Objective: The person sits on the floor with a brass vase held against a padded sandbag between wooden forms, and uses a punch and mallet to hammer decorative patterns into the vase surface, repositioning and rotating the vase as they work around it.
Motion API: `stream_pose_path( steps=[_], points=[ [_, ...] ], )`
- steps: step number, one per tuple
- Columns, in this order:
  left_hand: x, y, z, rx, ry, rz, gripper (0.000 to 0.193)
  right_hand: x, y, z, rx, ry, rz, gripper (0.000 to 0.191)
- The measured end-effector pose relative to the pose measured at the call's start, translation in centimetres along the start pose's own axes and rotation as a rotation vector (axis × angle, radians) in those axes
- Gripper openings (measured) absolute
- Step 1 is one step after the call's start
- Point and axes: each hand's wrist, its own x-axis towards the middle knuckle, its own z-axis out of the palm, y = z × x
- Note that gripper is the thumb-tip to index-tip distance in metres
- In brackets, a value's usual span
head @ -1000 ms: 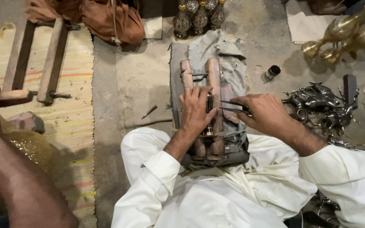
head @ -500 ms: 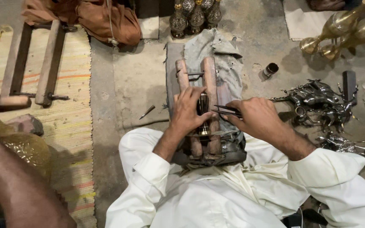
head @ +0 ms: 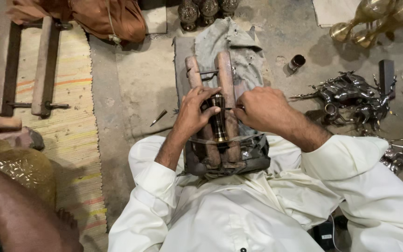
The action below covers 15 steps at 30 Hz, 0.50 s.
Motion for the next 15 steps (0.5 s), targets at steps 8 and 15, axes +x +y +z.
stream_pose_path(
  steps=[8,15],
  points=[
    [0.6,-0.6,-0.4,-0.002,-0.023,0.026,0.061,0.1,-0.2,-0.2,0.016,0.021,-0.021,0.031],
    [0.4,-1.3,-0.5,-0.010,-0.047,0.022,0.062,0.0,-0.5,-0.2,0.010,0.014,-0.016,0.035]
  ],
)
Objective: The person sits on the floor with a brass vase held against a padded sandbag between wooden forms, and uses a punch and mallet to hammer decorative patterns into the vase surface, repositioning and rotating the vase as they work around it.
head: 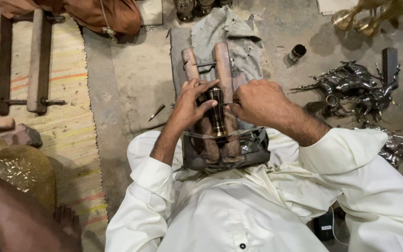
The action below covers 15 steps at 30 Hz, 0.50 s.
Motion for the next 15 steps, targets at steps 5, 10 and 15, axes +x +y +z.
stream_pose_path(
  steps=[5,10,15],
  points=[
    [-0.14,-0.03,0.04,-0.004,-0.009,0.005,0.063,0.00,-0.09,-0.08,-0.022,0.017,-0.011,0.040],
    [-0.05,-0.04,0.07,0.006,-0.012,-0.015,0.062,0.09,-0.27,-0.40,-0.041,0.004,-0.018,0.040],
    [-0.07,0.21,0.26,-0.002,-0.024,-0.062,0.064,0.20,-0.83,-0.33,-0.060,-0.010,-0.009,0.035]
  ],
)
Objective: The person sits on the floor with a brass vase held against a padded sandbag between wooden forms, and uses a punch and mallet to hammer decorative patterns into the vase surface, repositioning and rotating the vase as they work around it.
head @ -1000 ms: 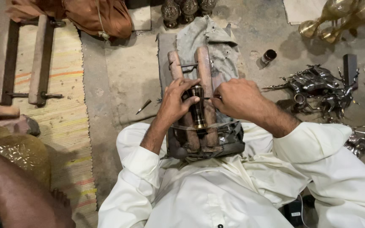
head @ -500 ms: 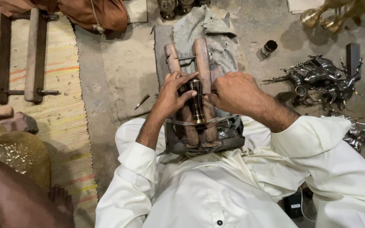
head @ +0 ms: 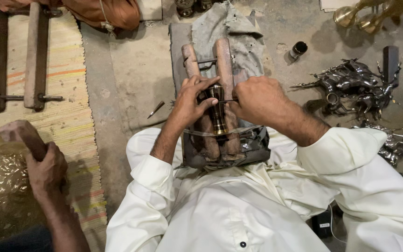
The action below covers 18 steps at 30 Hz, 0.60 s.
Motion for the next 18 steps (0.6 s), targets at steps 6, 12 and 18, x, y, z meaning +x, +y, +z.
stream_pose_path(
  steps=[6,12,18],
  points=[
    [-0.2,0.2,-0.3,0.014,-0.009,0.051,0.075,-1.3,-2.0,2.4,-0.100,0.235,-0.039,0.017],
    [-0.8,-0.1,0.5,0.014,0.105,0.127,0.077,-2.4,-2.3,3.3,-0.031,0.506,-0.113,0.011],
    [-0.9,-0.6,1.4,0.006,0.175,0.162,0.074,-2.4,-2.1,2.3,-0.031,0.452,-0.105,0.018]
  ],
)
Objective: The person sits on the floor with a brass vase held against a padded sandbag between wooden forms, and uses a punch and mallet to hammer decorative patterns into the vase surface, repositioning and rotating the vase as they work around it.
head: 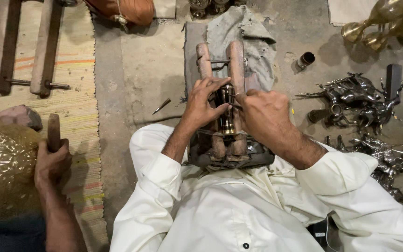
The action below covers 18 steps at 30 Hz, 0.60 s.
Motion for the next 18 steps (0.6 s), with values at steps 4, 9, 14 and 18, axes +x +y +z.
stream_pose_path(
  steps=[4,9,14,18],
  points=[
    [-0.06,-0.08,0.02,-0.006,0.010,0.002,0.074,0.16,0.04,-0.49,-0.008,-0.034,0.005,0.023],
    [-0.01,0.08,-0.01,0.009,0.001,-0.005,0.075,0.41,0.16,-0.90,0.003,-0.061,0.014,0.027],
    [-0.02,0.21,-0.06,0.003,-0.031,-0.017,0.076,0.46,0.08,-0.98,-0.036,-0.060,-0.041,0.019],
    [-0.08,-0.34,-0.71,-0.078,-0.091,-0.019,0.069,0.95,0.26,-0.97,-0.138,-0.109,-0.201,0.027]
  ],
)
